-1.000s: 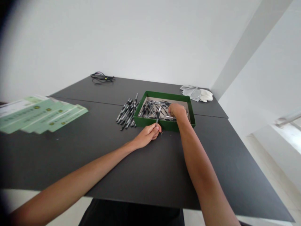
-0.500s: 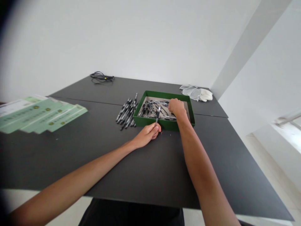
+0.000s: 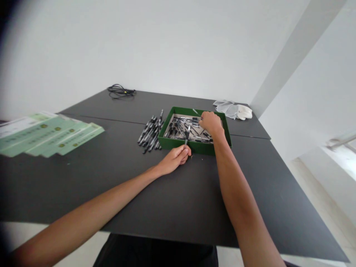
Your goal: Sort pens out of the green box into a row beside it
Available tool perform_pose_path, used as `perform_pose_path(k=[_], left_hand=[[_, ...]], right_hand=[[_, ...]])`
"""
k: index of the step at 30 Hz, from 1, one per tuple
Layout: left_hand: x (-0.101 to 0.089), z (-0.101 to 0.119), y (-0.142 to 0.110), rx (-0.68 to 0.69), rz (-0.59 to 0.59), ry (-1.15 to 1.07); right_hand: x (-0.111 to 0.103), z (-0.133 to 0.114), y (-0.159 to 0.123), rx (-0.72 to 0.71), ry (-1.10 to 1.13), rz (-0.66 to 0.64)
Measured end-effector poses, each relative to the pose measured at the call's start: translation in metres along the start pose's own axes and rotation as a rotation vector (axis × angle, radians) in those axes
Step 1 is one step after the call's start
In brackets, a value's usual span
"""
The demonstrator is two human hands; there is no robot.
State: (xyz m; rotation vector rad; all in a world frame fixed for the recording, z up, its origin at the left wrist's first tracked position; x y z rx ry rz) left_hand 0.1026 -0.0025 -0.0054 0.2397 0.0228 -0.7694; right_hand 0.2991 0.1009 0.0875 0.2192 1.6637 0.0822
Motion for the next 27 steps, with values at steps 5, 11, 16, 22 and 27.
perform_pose_path(k=[5,11,16,22,27], left_hand=[[0.0,0.001,0.0,0.002,0.001,0.005],[-0.001,0.0,0.0,0.017,-0.003,-0.002],[-0.002,-0.002,0.0,0.025,-0.002,0.025],[-0.003,-0.001,-0.001,0.025,0.005,0.062],[-0.003,0.002,-0.002,0.023,0.007,0.078]], right_hand=[[-0.004,0.0,0.004,-0.051,0.071,0.055],[-0.002,0.007,0.005,-0.18,0.36,-0.121],[-0.015,0.013,0.006,-0.188,0.456,-0.04],[-0.042,0.0,0.0,-0.386,0.6,0.095],[-0.067,-0.019,-0.013,-0.46,0.746,0.194]])
Point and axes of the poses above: each hand's wrist, its own y-axis towards the middle knuckle, its own x-axis out of the palm, z = x × y, the point moved 4 cm from there along y, towards the middle knuckle, and after that the axes turned 1 degree about y, right-handed, at the moved point
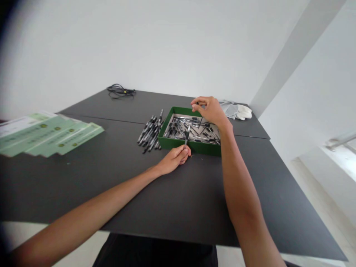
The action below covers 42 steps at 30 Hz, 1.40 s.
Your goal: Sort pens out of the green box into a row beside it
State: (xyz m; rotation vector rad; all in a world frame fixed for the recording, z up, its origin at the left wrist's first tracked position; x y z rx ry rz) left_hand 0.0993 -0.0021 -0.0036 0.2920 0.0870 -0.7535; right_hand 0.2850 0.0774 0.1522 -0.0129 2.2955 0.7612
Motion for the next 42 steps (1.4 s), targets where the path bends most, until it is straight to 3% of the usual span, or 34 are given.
perform_pose_path(k=[3,10,20,28,42], left_hand=[[0.0,0.001,0.0,0.008,-0.005,-0.007],[0.0,-0.001,-0.001,-0.014,-0.005,-0.013],[0.0,-0.004,0.0,-0.013,-0.014,-0.035],[0.0,-0.002,0.0,-0.012,0.002,-0.017],[-0.001,-0.002,0.0,-0.003,0.031,-0.033]], right_hand=[[-0.002,-0.017,-0.001,0.003,0.048,-0.023],[-0.002,-0.052,-0.012,-0.041,0.063,-0.377],[-0.008,-0.052,-0.017,0.104,-0.094,-0.437],[-0.002,-0.048,-0.017,0.122,-0.041,-0.561],[0.008,-0.049,-0.02,0.162,-0.067,-0.615]])
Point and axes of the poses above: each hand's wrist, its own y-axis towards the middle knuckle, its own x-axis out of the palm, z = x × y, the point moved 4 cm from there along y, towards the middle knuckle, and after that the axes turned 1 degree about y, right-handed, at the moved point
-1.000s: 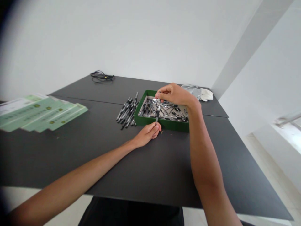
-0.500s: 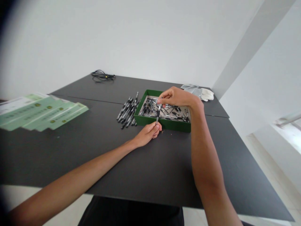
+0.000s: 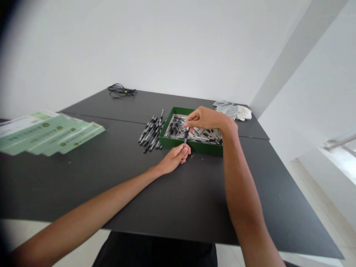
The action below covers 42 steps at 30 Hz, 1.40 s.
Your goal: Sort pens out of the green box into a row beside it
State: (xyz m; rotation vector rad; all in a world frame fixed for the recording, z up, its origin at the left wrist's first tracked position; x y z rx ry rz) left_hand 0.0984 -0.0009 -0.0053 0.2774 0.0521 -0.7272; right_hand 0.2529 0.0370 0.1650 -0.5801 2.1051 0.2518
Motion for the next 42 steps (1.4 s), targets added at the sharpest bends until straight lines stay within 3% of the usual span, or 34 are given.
perform_pose_path(k=[4,7,12,17,22,31,36,42], left_hand=[[-0.001,0.003,-0.001,0.01,0.037,-0.003],[-0.002,0.006,-0.002,0.021,0.049,-0.003],[-0.001,0.014,-0.005,0.066,0.003,0.181],[0.006,0.02,-0.007,0.114,-0.141,0.409],[0.008,0.018,-0.008,0.127,-0.173,0.475],[0.009,0.019,-0.008,0.153,-0.183,0.466],[0.009,0.019,-0.009,0.149,-0.208,0.452],[0.007,0.024,-0.01,0.124,-0.175,0.444]], right_hand=[[0.007,-0.01,-0.002,-0.04,0.014,0.096],[0.018,-0.018,-0.01,-0.097,-0.062,0.261],[0.054,-0.004,-0.045,-0.029,-0.245,0.531],[0.1,0.027,-0.082,0.037,-0.027,0.727],[0.127,0.04,-0.082,0.082,0.24,0.868],[0.137,0.052,-0.079,0.036,0.294,0.911],[0.145,0.063,-0.076,-0.002,0.326,0.856],[0.138,0.069,-0.077,-0.06,0.262,0.81]])
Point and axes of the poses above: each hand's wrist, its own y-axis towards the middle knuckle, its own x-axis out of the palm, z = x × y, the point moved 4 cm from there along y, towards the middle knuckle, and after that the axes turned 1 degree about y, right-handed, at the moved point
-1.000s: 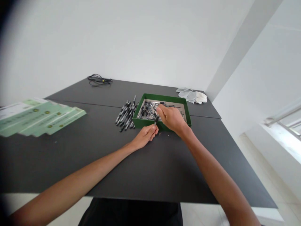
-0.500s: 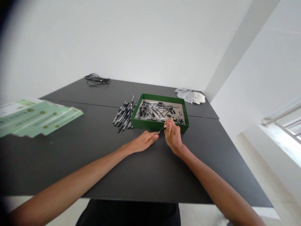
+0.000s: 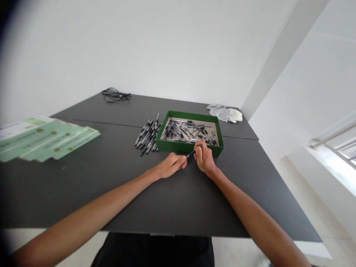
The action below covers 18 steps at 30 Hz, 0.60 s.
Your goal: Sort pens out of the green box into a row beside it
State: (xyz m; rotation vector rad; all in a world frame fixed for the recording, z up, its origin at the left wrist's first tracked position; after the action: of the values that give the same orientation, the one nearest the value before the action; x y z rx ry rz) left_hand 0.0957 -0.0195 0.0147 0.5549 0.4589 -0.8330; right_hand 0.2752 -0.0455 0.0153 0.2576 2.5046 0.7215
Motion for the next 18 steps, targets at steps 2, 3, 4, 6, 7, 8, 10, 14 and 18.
perform_pose_path(k=[2,3,4,6,7,8,10,14,18], left_hand=[[-0.001,0.001,-0.001,-0.019,0.024,0.007],[-0.002,0.001,-0.001,-0.026,0.045,0.013],[-0.003,0.001,-0.002,-0.03,0.072,0.022],[-0.006,0.0,-0.002,-0.034,0.143,0.044],[-0.007,0.0,-0.002,-0.032,0.181,0.052],[-0.009,0.0,-0.003,-0.026,0.214,0.058],[-0.011,0.0,-0.003,0.006,0.266,0.063],[-0.021,0.002,-0.005,0.107,0.369,0.062],[-0.045,-0.003,-0.009,0.148,0.564,0.076]], right_hand=[[-0.003,0.0,0.002,-0.054,0.018,-0.008],[-0.004,0.0,0.003,-0.092,0.037,-0.002],[-0.005,0.0,0.004,-0.131,0.059,0.005],[-0.006,0.0,0.004,-0.198,0.105,0.026],[-0.005,0.0,0.004,-0.215,0.121,0.028],[-0.005,0.001,0.004,-0.223,0.13,0.023],[-0.002,0.002,0.003,-0.223,0.123,-0.002],[0.006,0.002,0.002,-0.216,0.055,-0.157],[0.016,-0.005,0.0,-0.231,-0.009,-0.347]])
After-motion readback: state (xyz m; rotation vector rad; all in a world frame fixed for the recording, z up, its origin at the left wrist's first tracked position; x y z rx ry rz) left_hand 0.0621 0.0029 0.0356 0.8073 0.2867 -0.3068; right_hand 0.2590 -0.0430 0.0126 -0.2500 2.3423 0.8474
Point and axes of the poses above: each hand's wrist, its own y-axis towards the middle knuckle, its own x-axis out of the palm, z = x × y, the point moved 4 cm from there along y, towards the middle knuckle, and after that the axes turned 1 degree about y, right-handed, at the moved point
